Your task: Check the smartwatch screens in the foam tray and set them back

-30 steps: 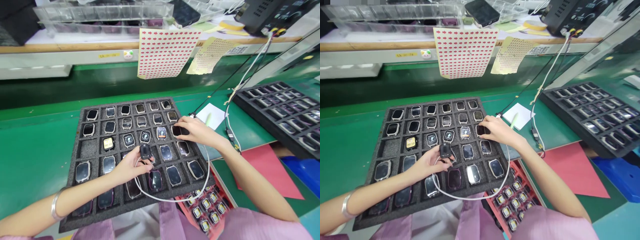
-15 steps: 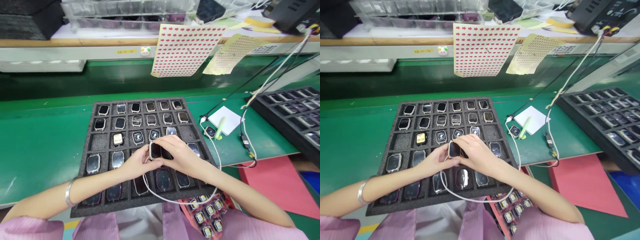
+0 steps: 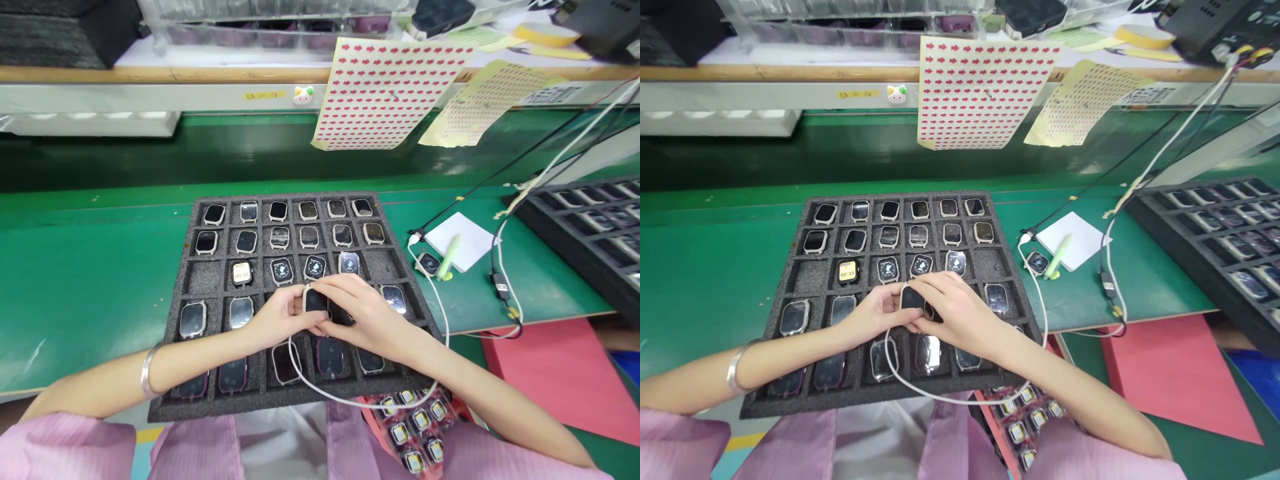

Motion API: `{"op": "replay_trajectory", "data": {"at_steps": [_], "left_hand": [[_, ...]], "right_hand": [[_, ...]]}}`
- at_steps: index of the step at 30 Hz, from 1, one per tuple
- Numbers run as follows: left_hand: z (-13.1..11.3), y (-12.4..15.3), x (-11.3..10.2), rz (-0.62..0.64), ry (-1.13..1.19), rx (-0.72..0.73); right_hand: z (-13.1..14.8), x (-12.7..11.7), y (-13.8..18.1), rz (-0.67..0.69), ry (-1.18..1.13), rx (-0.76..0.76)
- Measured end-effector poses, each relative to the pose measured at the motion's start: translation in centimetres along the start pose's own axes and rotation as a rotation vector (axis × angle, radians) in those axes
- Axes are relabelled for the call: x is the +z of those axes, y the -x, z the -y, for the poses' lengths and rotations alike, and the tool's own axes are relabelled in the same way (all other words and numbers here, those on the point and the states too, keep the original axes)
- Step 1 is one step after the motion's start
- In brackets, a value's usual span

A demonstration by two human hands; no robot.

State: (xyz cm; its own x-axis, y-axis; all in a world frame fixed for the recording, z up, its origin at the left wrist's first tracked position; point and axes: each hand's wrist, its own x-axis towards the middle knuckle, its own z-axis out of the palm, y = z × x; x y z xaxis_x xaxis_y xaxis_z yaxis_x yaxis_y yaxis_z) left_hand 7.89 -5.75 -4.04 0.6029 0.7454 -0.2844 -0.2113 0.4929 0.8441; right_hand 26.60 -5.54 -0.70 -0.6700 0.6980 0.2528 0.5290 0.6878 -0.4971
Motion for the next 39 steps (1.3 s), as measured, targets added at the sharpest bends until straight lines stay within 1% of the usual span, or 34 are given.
{"op": "replay_trajectory", "data": {"at_steps": [5, 9, 12, 14, 16, 18, 20, 21, 22, 24, 26, 28, 30, 34, 37, 39], "left_hand": [[0.2, -0.1, 0.0, 0.013, -0.054, -0.026], [0.0, 0.0, 0.0, 0.015, -0.054, -0.002], [-0.4, 0.2, 0.0, 0.017, -0.048, -0.009], [-0.6, 0.2, 0.0, 0.012, -0.042, -0.018], [-0.8, 0.3, -0.1, 0.009, -0.032, -0.019], [-0.9, 0.3, -0.3, 0.015, -0.024, -0.023], [-0.9, 0.3, -0.4, 0.028, -0.025, -0.033], [-0.9, 0.3, -0.4, 0.033, -0.027, -0.037], [-0.9, 0.3, -0.4, 0.032, -0.031, -0.037], [-0.9, 0.3, -0.4, 0.03, -0.047, -0.033], [-1.0, 0.4, -0.4, 0.03, -0.076, -0.018], [-1.1, 0.7, -0.5, 0.03, -0.106, -0.004], [-1.4, 1.1, -0.6, 0.022, -0.129, -0.005], [-2.4, 2.3, -0.9, -0.025, -0.13, -0.021], [-3.2, 3.0, -1.4, -0.056, -0.072, -0.03], [-3.6, 3.2, -1.9, -0.072, -0.016, -0.063]], "right_hand": [[-0.1, -0.7, 0.3, 0.048, 0.018, -0.016], [0.0, -0.4, 0.1, 0.074, 0.047, -0.01], [0.1, 0.0, 0.1, 0.06, 0.056, -0.003], [0.5, 0.2, 0.5, -0.014, 0.076, 0.017], [1.3, 0.4, 1.5, -0.146, 0.109, 0.009], [2.5, 0.7, 3.0, -0.256, 0.143, -0.095], [3.9, 1.4, 4.6, -0.227, 0.175, -0.288], [4.4, 1.9, 5.3, -0.161, 0.188, -0.371], [4.9, 2.4, 5.8, -0.096, 0.219, -0.391], [5.4, 3.4, 6.5, -0.01, 0.27, -0.356], [5.3, 4.0, 6.6, 0.01, 0.312, -0.268], [4.9, 4.1, 6.4, 0.005, 0.336, -0.218], [4.6, 4.1, 6.0, 0.0, 0.348, -0.234], [3.9, 4.3, 4.8, -0.004, 0.355, -0.324], [3.1, 4.6, 3.4, -0.013, 0.349, -0.349], [2.6, 4.4, 2.5, -0.011, 0.3, -0.342]]}}
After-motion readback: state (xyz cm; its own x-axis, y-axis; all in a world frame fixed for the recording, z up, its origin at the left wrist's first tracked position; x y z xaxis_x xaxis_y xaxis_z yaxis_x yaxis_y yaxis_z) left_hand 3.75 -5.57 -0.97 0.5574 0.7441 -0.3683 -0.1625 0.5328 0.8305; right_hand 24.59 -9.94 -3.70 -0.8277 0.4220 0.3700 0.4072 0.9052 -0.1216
